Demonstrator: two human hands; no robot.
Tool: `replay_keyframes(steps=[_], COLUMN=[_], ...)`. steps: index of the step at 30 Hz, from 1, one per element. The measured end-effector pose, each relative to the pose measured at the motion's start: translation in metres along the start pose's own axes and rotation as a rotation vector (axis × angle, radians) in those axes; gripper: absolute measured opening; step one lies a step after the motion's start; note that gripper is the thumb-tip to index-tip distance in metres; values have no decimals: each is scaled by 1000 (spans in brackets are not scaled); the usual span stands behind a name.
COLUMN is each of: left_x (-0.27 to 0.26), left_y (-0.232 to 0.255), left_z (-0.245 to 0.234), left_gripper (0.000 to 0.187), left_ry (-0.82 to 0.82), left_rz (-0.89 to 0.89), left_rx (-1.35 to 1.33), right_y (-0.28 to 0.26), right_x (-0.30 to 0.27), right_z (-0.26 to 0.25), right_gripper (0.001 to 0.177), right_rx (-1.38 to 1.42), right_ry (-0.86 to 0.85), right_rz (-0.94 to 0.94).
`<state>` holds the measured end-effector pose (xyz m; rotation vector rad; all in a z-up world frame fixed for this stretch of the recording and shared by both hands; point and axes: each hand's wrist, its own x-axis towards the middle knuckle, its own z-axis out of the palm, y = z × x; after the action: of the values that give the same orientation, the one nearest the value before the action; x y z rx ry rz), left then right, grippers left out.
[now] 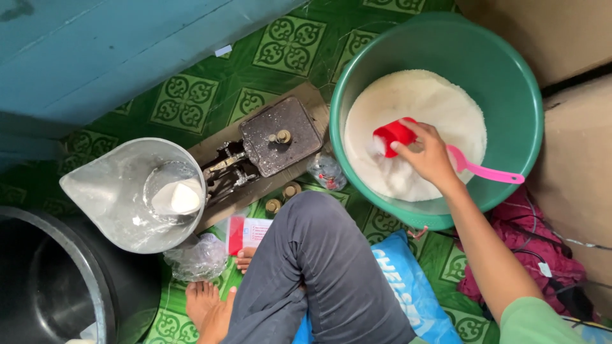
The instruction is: Packaging powdered food by scooping it from a large basin into small plastic bags using a funnel and organizing the bags in a tub.
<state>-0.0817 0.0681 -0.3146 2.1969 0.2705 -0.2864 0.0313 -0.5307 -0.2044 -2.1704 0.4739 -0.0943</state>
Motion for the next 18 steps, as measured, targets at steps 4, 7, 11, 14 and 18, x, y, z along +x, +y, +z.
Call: replay_keyframes(steps=[4, 7, 11, 14, 18], left_x=[5, 10, 30, 34, 21], left_y=[-84, -108, -176, -197, -183], left_z=[12, 19, 26, 30, 39], left_gripper=[79, 66, 21, 20, 60], left_ry=[-197, -102, -121, -194, -109], left_rz=[-124, -167, -521, -448, -257], left_rx=[297, -269, -1343, -1436, -957], right_y=[-3, 1, -4, -25, -67], right_x=[-7, -8, -10, -14, -20], right_z=[-18, -29, -44, -52, -60], right_gripper=[53, 52, 51, 50, 48], right_rx=[108, 233, 280, 247, 195], right_ry=[-33, -47, -49, -57, -83], right_rz=[45, 79, 68, 69, 18])
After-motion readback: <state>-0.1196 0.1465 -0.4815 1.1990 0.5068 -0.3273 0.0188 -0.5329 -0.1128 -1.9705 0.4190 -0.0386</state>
